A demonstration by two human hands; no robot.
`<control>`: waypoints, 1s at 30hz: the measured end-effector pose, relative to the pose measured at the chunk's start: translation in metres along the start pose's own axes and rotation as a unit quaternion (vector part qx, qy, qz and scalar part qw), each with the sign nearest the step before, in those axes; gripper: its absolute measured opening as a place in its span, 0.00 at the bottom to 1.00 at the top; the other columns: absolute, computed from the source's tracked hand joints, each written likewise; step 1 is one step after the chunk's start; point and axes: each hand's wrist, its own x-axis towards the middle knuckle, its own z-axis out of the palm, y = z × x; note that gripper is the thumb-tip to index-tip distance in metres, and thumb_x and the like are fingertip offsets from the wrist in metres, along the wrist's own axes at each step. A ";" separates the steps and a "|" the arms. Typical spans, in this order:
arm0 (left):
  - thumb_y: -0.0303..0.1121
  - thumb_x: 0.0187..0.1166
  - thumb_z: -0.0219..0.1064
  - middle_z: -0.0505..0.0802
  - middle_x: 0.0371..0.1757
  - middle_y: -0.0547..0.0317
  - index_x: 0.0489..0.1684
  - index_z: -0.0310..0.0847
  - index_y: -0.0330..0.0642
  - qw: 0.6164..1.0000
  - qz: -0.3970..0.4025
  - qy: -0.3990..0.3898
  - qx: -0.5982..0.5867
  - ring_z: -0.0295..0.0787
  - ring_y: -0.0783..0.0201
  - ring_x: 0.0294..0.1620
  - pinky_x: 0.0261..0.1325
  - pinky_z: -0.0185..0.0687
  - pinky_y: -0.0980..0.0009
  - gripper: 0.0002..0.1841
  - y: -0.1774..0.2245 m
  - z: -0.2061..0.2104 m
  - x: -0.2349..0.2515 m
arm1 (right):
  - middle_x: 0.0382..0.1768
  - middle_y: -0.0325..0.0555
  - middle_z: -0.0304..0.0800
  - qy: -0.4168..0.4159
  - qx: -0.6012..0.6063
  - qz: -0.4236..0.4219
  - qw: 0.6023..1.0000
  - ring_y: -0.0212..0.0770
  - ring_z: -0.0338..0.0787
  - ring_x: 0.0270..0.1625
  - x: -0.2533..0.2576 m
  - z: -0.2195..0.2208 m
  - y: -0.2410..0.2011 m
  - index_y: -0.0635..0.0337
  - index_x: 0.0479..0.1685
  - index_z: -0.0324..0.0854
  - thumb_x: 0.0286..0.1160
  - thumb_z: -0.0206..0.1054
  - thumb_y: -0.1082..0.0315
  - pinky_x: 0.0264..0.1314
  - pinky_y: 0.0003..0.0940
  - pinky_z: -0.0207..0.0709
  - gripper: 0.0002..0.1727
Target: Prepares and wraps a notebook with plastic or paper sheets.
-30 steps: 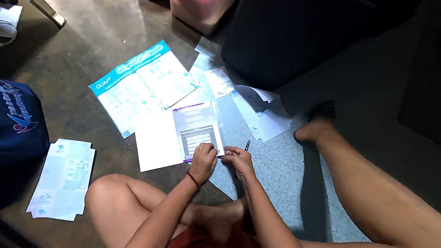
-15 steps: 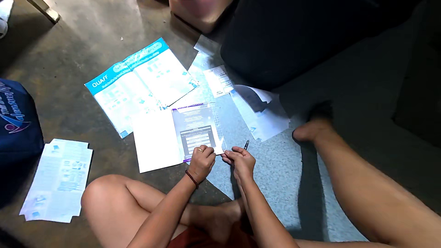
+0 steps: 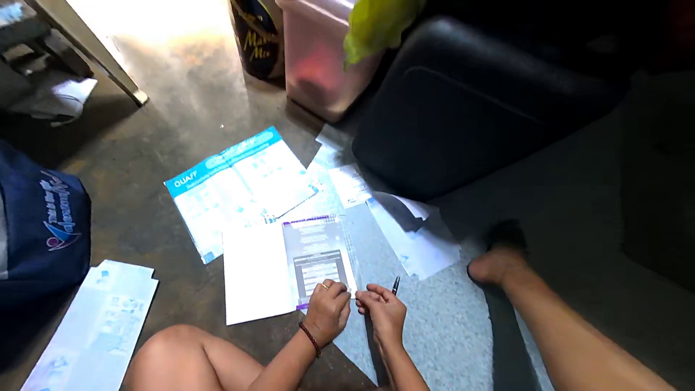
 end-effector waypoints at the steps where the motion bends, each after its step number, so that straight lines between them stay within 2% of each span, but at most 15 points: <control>1: 0.26 0.69 0.66 0.96 0.42 0.50 0.33 0.94 0.37 1.000 -0.010 -0.006 -0.012 0.94 0.50 0.45 0.46 0.89 0.57 0.08 0.000 -0.002 0.005 | 0.27 0.51 0.90 0.002 -0.020 -0.001 1.000 0.34 0.87 0.21 0.001 0.000 0.001 0.78 0.55 0.81 0.61 0.76 0.86 0.25 0.28 0.83 0.19; 3: 0.22 0.69 0.67 0.96 0.42 0.45 0.33 0.93 0.34 0.998 -0.036 -0.022 -0.039 0.95 0.47 0.46 0.51 0.90 0.55 0.07 -0.002 -0.009 0.019 | 0.27 0.51 0.90 0.011 -0.057 -0.012 0.998 0.34 0.86 0.20 0.002 0.001 0.002 0.76 0.52 0.84 0.62 0.77 0.85 0.24 0.28 0.82 0.17; 6: 0.22 0.72 0.69 0.94 0.53 0.39 0.42 0.93 0.31 0.995 -0.079 -0.038 -0.037 0.92 0.41 0.58 0.64 0.86 0.51 0.08 -0.012 -0.024 0.049 | 0.28 0.50 0.90 0.021 -0.124 -0.054 0.991 0.33 0.86 0.23 0.001 0.001 0.006 0.74 0.47 0.87 0.62 0.77 0.84 0.29 0.29 0.82 0.13; 9: 0.26 0.74 0.69 0.85 0.73 0.36 0.63 0.87 0.31 0.988 -0.143 -0.064 -0.002 0.78 0.35 0.77 0.75 0.72 0.40 0.18 -0.026 -0.041 0.087 | 0.28 0.49 0.89 0.002 -0.189 -0.093 0.978 0.33 0.82 0.28 0.000 -0.001 0.002 0.73 0.45 0.89 0.60 0.77 0.83 0.37 0.31 0.77 0.12; 11: 0.33 0.81 0.67 0.73 0.87 0.43 0.81 0.74 0.35 0.968 -0.201 -0.145 0.039 0.61 0.40 0.89 0.83 0.57 0.38 0.28 -0.034 -0.051 0.111 | 0.30 0.50 0.90 -0.034 -0.210 -0.093 0.973 0.37 0.85 0.31 0.003 -0.002 -0.007 0.72 0.44 0.90 0.60 0.79 0.79 0.41 0.36 0.79 0.12; 13: 0.40 0.85 0.64 0.66 0.91 0.47 0.88 0.66 0.39 0.948 -0.225 -0.210 0.078 0.54 0.43 0.93 0.86 0.50 0.39 0.31 -0.042 -0.052 0.126 | 0.32 0.52 0.91 -0.056 -0.225 -0.072 0.970 0.40 0.87 0.34 0.008 0.000 -0.014 0.71 0.45 0.90 0.61 0.81 0.76 0.44 0.41 0.81 0.13; 15: 0.43 0.87 0.60 0.65 0.92 0.47 0.88 0.66 0.43 0.941 -0.214 -0.240 0.107 0.55 0.44 0.93 0.85 0.50 0.39 0.30 -0.049 -0.046 0.131 | 0.33 0.52 0.92 -0.044 -0.266 -0.075 0.960 0.45 0.88 0.36 0.014 0.003 -0.020 0.68 0.46 0.91 0.63 0.81 0.71 0.45 0.48 0.80 0.14; 17: 0.43 0.89 0.56 0.65 0.92 0.46 0.89 0.66 0.47 0.940 -0.200 -0.250 0.120 0.55 0.44 0.92 0.85 0.49 0.38 0.29 -0.052 -0.039 0.129 | 0.37 0.55 0.92 -0.024 -0.321 -0.113 0.940 0.54 0.89 0.44 0.020 0.004 -0.026 0.67 0.48 0.92 0.68 0.79 0.64 0.50 0.59 0.78 0.16; 18: 0.43 0.89 0.54 0.65 0.92 0.47 0.90 0.65 0.50 0.939 -0.196 -0.252 0.127 0.56 0.44 0.92 0.85 0.49 0.39 0.29 -0.053 -0.037 0.128 | 0.41 0.58 0.92 -0.020 -0.339 -0.149 0.929 0.59 0.88 0.49 0.026 0.006 -0.029 0.68 0.51 0.91 0.69 0.78 0.64 0.54 0.62 0.76 0.17; 20: 0.44 0.89 0.52 0.67 0.91 0.46 0.90 0.66 0.53 0.944 -0.184 -0.236 0.136 0.58 0.44 0.91 0.85 0.49 0.40 0.28 -0.055 -0.033 0.123 | 0.50 0.67 0.89 -0.032 -0.362 -0.252 0.897 0.69 0.85 0.58 0.040 0.013 -0.037 0.68 0.63 0.87 0.71 0.73 0.68 0.61 0.65 0.75 0.21; 22: 0.43 0.88 0.52 0.72 0.87 0.44 0.87 0.71 0.57 0.956 -0.161 -0.201 0.143 0.64 0.42 0.88 0.82 0.53 0.40 0.27 -0.057 -0.028 0.117 | 0.53 0.72 0.86 -0.041 -0.376 -0.359 0.853 0.72 0.84 0.57 0.056 0.029 -0.046 0.64 0.73 0.83 0.72 0.66 0.73 0.60 0.65 0.77 0.26; 24: 0.42 0.86 0.52 0.75 0.85 0.43 0.85 0.73 0.57 0.961 -0.143 -0.176 0.155 0.68 0.42 0.85 0.81 0.55 0.39 0.26 -0.059 -0.025 0.114 | 0.50 0.73 0.85 -0.040 -0.411 -0.430 0.803 0.72 0.86 0.52 0.070 0.049 -0.055 0.56 0.75 0.83 0.76 0.62 0.74 0.54 0.62 0.79 0.26; 25: 0.43 0.86 0.52 0.76 0.83 0.44 0.84 0.74 0.55 0.962 -0.140 -0.169 0.162 0.69 0.43 0.84 0.80 0.55 0.40 0.27 -0.059 -0.023 0.113 | 0.49 0.73 0.85 -0.043 -0.430 -0.446 0.783 0.72 0.86 0.51 0.075 0.059 -0.060 0.51 0.76 0.84 0.76 0.61 0.75 0.52 0.62 0.79 0.26; 27: 0.46 0.85 0.54 0.79 0.82 0.47 0.82 0.75 0.45 0.961 -0.147 -0.158 0.172 0.72 0.45 0.83 0.81 0.55 0.40 0.28 -0.059 -0.022 0.112 | 0.52 0.72 0.84 -0.071 -0.479 -0.434 0.760 0.71 0.84 0.54 0.078 0.075 -0.069 0.45 0.78 0.82 0.77 0.61 0.75 0.54 0.60 0.76 0.29; 30: 0.47 0.86 0.55 0.78 0.82 0.49 0.78 0.76 0.41 0.959 -0.166 -0.164 0.162 0.71 0.48 0.84 0.84 0.52 0.42 0.27 -0.057 -0.024 0.114 | 0.59 0.70 0.83 -0.104 -0.555 -0.382 0.732 0.68 0.82 0.62 0.079 0.087 -0.076 0.43 0.82 0.78 0.75 0.61 0.74 0.60 0.58 0.72 0.32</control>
